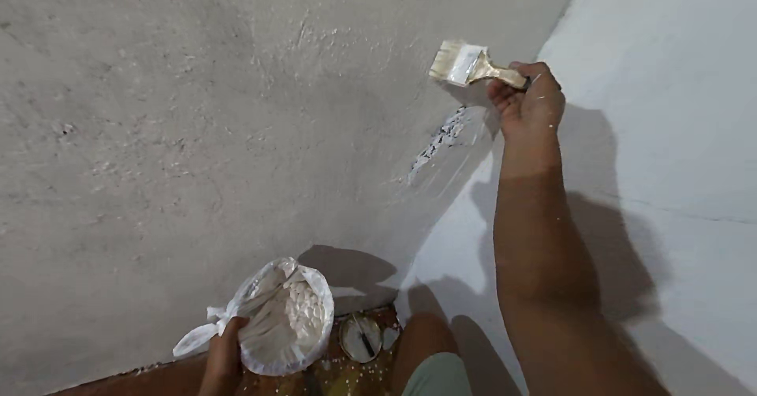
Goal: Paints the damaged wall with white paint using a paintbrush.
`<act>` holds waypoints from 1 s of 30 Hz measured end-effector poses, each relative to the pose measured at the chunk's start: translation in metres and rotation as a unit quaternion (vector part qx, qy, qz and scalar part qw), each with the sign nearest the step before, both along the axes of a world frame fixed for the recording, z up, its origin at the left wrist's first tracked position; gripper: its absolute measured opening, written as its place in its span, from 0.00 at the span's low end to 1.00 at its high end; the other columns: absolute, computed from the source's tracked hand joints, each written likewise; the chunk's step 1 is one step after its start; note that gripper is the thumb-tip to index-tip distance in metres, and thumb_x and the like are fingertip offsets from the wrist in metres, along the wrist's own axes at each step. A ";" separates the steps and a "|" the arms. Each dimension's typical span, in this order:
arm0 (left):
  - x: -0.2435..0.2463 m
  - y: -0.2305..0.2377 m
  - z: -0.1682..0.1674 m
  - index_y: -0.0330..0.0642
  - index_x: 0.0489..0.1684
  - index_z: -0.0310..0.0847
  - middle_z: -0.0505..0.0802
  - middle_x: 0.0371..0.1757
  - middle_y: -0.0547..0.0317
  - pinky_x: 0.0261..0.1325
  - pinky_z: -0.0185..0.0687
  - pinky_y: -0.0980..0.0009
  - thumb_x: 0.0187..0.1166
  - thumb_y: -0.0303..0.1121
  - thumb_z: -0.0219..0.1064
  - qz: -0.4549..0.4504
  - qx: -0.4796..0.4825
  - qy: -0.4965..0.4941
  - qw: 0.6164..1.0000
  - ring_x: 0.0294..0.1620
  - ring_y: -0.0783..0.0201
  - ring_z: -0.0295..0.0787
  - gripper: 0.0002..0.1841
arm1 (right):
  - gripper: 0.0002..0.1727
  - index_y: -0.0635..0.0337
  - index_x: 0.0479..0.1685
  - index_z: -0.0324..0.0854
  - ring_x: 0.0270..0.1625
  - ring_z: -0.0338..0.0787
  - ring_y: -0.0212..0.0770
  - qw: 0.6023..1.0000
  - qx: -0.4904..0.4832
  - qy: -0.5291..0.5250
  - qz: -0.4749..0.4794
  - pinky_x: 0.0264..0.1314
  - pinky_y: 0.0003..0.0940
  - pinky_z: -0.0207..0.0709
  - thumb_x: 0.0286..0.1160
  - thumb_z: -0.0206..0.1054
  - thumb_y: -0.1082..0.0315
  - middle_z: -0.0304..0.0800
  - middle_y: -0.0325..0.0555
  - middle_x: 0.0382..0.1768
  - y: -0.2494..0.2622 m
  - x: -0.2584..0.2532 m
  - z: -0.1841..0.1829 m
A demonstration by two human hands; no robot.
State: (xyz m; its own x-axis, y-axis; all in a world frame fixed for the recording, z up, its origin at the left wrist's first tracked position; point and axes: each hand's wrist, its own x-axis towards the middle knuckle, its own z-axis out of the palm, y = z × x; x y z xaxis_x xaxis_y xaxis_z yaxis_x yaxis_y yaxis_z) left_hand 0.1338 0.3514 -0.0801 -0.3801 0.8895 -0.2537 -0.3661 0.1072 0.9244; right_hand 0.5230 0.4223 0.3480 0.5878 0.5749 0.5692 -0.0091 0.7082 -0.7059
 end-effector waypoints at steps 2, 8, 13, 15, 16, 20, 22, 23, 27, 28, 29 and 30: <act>-0.001 -0.002 0.003 0.35 0.53 0.76 0.88 0.33 0.60 0.34 0.87 0.69 0.79 0.34 0.59 0.004 0.002 -0.003 1.000 0.30 0.71 0.87 0.12 | 0.13 0.66 0.62 0.74 0.36 0.92 0.39 1.000 0.020 -0.006 0.018 0.44 0.32 0.90 0.89 0.54 0.68 0.87 0.48 0.41 -0.006 -0.010 0.005; -0.002 -0.004 0.003 0.34 0.53 0.76 0.88 0.33 0.59 0.35 0.88 0.68 0.78 0.33 0.60 0.003 0.013 -0.013 1.000 0.31 0.70 0.88 0.13 | 0.14 0.68 0.60 0.75 0.33 0.93 0.41 0.999 -0.013 -0.007 -0.050 0.40 0.35 0.91 0.86 0.59 0.66 0.89 0.49 0.39 0.014 0.014 -0.004; -0.002 -0.003 0.004 0.36 0.50 0.76 0.88 0.31 0.62 0.33 0.88 0.70 0.78 0.32 0.58 0.007 0.022 -0.016 1.000 0.29 0.73 0.88 0.11 | 0.11 0.62 0.59 0.73 0.34 0.90 0.38 0.999 0.021 0.038 0.012 0.43 0.32 0.89 0.88 0.54 0.67 0.86 0.46 0.38 -0.003 0.031 -0.005; 0.000 -0.002 0.002 0.36 0.51 0.76 0.88 0.31 0.61 0.34 0.88 0.70 0.78 0.32 0.58 0.001 0.023 -0.013 1.000 0.30 0.72 0.88 0.11 | 0.10 0.61 0.59 0.72 0.37 0.90 0.37 0.999 0.012 0.032 0.037 0.45 0.31 0.88 0.88 0.53 0.68 0.85 0.45 0.41 0.004 0.033 -0.009; 0.001 -0.002 0.001 0.36 0.51 0.76 0.88 0.31 0.61 0.34 0.87 0.70 0.78 0.32 0.59 0.000 0.021 -0.011 1.000 0.29 0.72 0.88 0.11 | 0.12 0.63 0.60 0.73 0.37 0.90 0.37 0.999 -0.009 0.026 0.015 0.44 0.31 0.89 0.88 0.54 0.67 0.86 0.46 0.42 0.010 0.038 -0.013; 0.004 0.000 0.000 0.35 0.52 0.76 0.87 0.32 0.60 0.35 0.86 0.69 0.77 0.33 0.61 -0.001 -0.006 0.000 1.000 0.30 0.71 0.87 0.13 | 0.13 0.66 0.57 0.77 0.31 0.92 0.40 0.993 -0.043 0.064 -0.086 0.37 0.33 0.90 0.85 0.59 0.66 0.89 0.48 0.36 0.012 0.060 -0.018; 0.004 -0.001 0.001 0.34 0.56 0.75 0.88 0.34 0.59 0.35 0.87 0.68 0.78 0.33 0.60 -0.004 -0.012 -0.008 1.000 0.31 0.70 0.87 0.14 | 0.12 0.65 0.58 0.75 0.33 0.91 0.40 0.995 0.003 0.078 -0.055 0.39 0.33 0.90 0.86 0.56 0.67 0.87 0.49 0.39 0.005 0.056 -0.011; 0.004 0.000 0.000 0.34 0.56 0.75 0.88 0.34 0.59 0.36 0.87 0.68 0.78 0.33 0.60 -0.007 -0.012 -0.008 1.000 0.31 0.70 0.87 0.15 | 0.12 0.65 0.61 0.73 0.35 0.91 0.40 0.997 0.029 0.071 -0.029 0.41 0.33 0.89 0.88 0.54 0.67 0.85 0.49 0.41 0.004 0.052 -0.006; 0.004 0.002 -0.005 0.35 0.54 0.75 0.88 0.33 0.59 0.34 0.87 0.67 0.77 0.34 0.61 -0.008 -0.012 0.003 1.000 0.31 0.70 0.87 0.14 | 0.14 0.68 0.60 0.76 0.32 0.92 0.40 0.997 0.008 0.028 -0.077 0.39 0.33 0.90 0.89 0.55 0.66 0.88 0.48 0.38 0.018 0.060 0.004; 0.004 0.003 -0.005 0.34 0.55 0.75 0.88 0.34 0.58 0.35 0.87 0.67 0.77 0.34 0.61 -0.008 -0.013 0.003 1.000 0.31 0.70 0.87 0.15 | 0.14 0.67 0.60 0.76 0.31 0.93 0.40 0.994 -0.017 0.028 -0.108 0.37 0.34 0.91 0.87 0.57 0.65 0.89 0.49 0.38 0.017 0.065 0.006; 0.004 0.003 -0.005 0.34 0.56 0.75 0.88 0.35 0.58 0.36 0.87 0.66 0.77 0.34 0.60 -0.010 -0.012 0.002 1.000 0.32 0.70 0.87 0.15 | 0.15 0.68 0.61 0.76 0.31 0.93 0.40 0.991 -0.028 0.026 -0.128 0.37 0.34 0.91 0.85 0.59 0.65 0.89 0.49 0.38 0.013 0.068 0.008; 0.003 0.003 -0.005 0.34 0.56 0.75 0.88 0.35 0.58 0.37 0.87 0.66 0.78 0.35 0.60 -0.011 -0.010 0.000 1.000 0.32 0.70 0.87 0.15 | 0.14 0.68 0.59 0.76 0.30 0.93 0.41 0.991 -0.016 0.024 -0.134 0.37 0.34 0.92 0.85 0.60 0.66 0.89 0.49 0.36 0.008 0.068 0.010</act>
State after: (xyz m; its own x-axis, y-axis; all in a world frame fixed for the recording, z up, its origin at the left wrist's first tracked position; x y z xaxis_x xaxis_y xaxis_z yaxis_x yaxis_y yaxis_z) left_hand 0.1370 0.3540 -0.0854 -0.3597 0.8926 -0.2717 -0.3640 0.1339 0.9217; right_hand 0.5908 0.4303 0.3580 0.7484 0.4113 0.5203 0.1419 0.6669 -0.7315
